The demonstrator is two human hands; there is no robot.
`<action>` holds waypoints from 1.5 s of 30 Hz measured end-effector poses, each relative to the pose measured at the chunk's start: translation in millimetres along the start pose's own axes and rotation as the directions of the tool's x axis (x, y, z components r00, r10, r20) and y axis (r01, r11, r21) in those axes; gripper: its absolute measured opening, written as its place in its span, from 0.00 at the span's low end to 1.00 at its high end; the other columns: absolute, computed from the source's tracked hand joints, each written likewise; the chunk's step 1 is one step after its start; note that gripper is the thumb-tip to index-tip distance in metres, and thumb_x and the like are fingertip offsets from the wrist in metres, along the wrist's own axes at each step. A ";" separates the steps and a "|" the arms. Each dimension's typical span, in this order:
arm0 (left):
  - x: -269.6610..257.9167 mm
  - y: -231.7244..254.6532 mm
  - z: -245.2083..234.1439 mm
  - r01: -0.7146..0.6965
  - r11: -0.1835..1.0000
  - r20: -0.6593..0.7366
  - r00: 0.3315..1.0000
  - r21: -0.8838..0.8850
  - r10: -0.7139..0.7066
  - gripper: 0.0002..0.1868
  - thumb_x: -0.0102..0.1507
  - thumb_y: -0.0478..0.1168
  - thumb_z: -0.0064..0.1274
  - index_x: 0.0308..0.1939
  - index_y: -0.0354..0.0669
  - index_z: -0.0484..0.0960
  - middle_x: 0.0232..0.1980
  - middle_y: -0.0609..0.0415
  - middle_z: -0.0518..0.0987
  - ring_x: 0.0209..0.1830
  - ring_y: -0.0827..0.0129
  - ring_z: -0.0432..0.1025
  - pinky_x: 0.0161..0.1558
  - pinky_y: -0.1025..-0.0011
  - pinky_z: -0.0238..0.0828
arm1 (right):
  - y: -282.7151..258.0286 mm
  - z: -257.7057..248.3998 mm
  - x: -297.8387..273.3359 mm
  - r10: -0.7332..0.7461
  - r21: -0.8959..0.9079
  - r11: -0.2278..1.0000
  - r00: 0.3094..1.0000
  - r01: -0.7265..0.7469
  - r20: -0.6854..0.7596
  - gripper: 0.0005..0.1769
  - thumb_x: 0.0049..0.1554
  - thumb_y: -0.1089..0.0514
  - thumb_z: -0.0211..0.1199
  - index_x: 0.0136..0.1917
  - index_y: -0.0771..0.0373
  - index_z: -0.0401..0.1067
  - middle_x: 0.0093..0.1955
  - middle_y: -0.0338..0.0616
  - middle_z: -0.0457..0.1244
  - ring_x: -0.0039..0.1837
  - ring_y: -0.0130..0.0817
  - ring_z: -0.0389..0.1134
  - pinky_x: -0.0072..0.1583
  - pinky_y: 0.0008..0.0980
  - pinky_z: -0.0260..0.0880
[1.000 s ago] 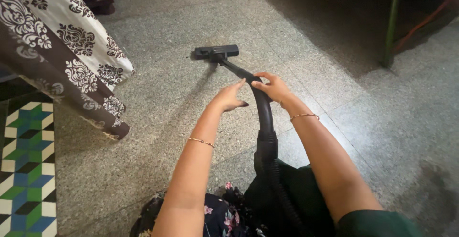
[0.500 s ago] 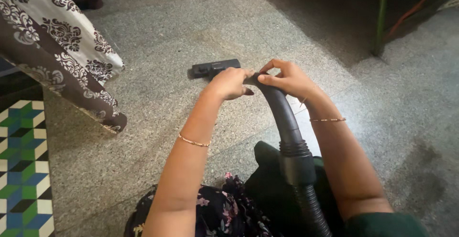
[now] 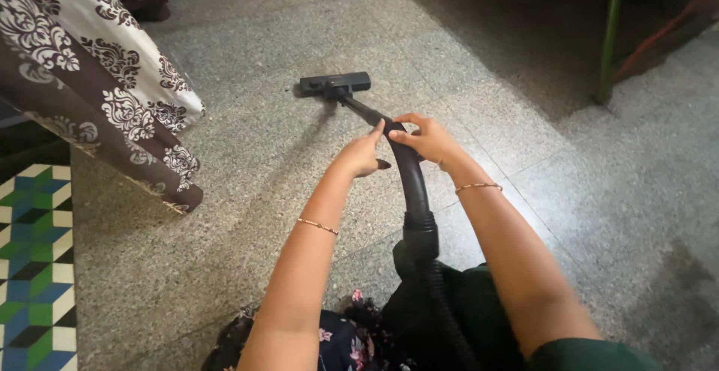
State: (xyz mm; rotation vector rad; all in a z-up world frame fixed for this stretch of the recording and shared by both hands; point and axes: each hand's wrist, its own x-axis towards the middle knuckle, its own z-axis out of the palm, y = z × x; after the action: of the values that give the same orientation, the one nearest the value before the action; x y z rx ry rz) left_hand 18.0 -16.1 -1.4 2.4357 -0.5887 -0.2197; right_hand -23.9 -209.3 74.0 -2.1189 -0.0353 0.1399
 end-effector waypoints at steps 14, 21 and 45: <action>-10.0 12.5 -10.0 -0.118 0.989 -0.146 0.984 -0.087 0.104 0.59 0.51 0.49 0.73 0.79 0.46 0.53 0.64 0.31 0.75 0.66 0.44 0.70 0.65 0.59 0.68 | -10.4 -7.4 -23.9 -0.115 0.033 0.992 0.987 0.119 -0.115 0.29 0.52 0.39 0.70 0.61 0.57 0.73 0.42 0.50 0.71 0.42 0.35 0.74 0.43 0.33 0.74; -57.7 114.1 -61.2 -0.218 0.960 0.033 0.973 -0.174 0.227 0.45 0.51 0.51 0.72 0.68 0.38 0.73 0.59 0.37 0.80 0.62 0.50 0.75 0.62 0.62 0.71 | -64.7 -77.5 -111.3 -0.111 -0.009 0.994 0.989 0.110 -0.096 0.25 0.55 0.39 0.65 0.56 0.59 0.75 0.39 0.52 0.69 0.38 0.36 0.70 0.39 0.34 0.69; 11.4 2.3 22.9 0.053 0.999 0.068 0.996 0.009 -0.053 0.69 0.50 0.50 0.73 0.83 0.50 0.39 0.74 0.42 0.68 0.71 0.47 0.66 0.68 0.59 0.64 | 13.9 15.3 24.1 0.040 -0.281 0.958 0.998 -0.051 -0.046 0.42 0.44 0.42 0.69 0.70 0.51 0.66 0.52 0.52 0.70 0.50 0.47 0.75 0.46 0.42 0.78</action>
State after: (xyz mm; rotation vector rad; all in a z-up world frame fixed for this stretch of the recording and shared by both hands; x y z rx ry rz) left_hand 20.6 -35.2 -18.5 2.4609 -0.5563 -0.3248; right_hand -2.2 -201.7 52.2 -2.4089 0.0187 0.1254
